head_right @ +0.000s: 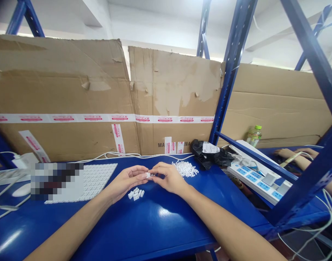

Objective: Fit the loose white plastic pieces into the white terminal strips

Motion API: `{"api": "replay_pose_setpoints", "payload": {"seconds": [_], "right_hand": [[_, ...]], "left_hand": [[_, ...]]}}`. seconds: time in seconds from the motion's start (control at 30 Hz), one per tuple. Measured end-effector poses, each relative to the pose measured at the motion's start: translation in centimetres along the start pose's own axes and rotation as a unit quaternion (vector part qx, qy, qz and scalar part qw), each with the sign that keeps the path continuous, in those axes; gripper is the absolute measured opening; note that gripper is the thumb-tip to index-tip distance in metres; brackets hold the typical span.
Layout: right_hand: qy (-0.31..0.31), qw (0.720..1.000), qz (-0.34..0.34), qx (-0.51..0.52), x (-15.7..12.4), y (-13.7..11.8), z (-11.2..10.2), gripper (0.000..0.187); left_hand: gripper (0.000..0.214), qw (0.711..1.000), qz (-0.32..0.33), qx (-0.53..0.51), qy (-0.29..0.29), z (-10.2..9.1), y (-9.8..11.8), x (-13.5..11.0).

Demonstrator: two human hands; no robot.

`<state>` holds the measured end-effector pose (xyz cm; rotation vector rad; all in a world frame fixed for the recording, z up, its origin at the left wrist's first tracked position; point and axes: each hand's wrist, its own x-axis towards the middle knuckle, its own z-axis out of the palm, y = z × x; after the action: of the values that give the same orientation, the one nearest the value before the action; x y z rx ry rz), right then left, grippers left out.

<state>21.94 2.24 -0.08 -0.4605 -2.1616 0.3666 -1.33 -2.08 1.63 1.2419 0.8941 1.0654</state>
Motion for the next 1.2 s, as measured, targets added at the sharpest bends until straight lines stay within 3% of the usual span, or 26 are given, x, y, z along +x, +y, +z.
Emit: {"api": "replay_pose_setpoints", "payload": {"seconds": [0.3,0.5,0.63,0.8,0.97,1.1,1.2], "right_hand": [[-0.014,1.000,0.006,-0.013,0.4,-0.1,0.0,0.020],[0.029,0.997,0.022,-0.062,0.1,1.8,-1.9,0.019],[0.018,0.980,0.058,-0.189,-0.6,4.0,-4.3,0.015],[-0.021,0.948,0.100,-0.301,-1.4,5.1,-5.8,0.014],[-0.040,0.949,0.113,-0.291,-1.5,4.8,-4.7,0.016],[-0.061,0.980,0.088,-0.166,-1.2,3.6,-2.3,0.029],[-0.087,0.988,0.084,-0.093,-0.8,2.9,-0.4,0.037]], "left_hand": [[0.042,0.997,0.035,0.062,0.021,0.1,-0.2,0.5],[0.041,0.987,0.036,0.127,0.096,-2.3,0.0,0.8],[0.026,0.957,0.041,0.254,0.130,-4.2,0.4,0.8],[0.015,0.914,0.045,0.385,0.123,-5.2,0.4,0.9],[0.015,0.901,0.057,0.410,0.130,-5.3,0.1,0.9],[0.027,0.890,0.080,0.436,0.103,-4.9,0.0,0.7],[0.033,0.883,0.098,0.454,0.067,-4.4,-0.1,0.7]]}}
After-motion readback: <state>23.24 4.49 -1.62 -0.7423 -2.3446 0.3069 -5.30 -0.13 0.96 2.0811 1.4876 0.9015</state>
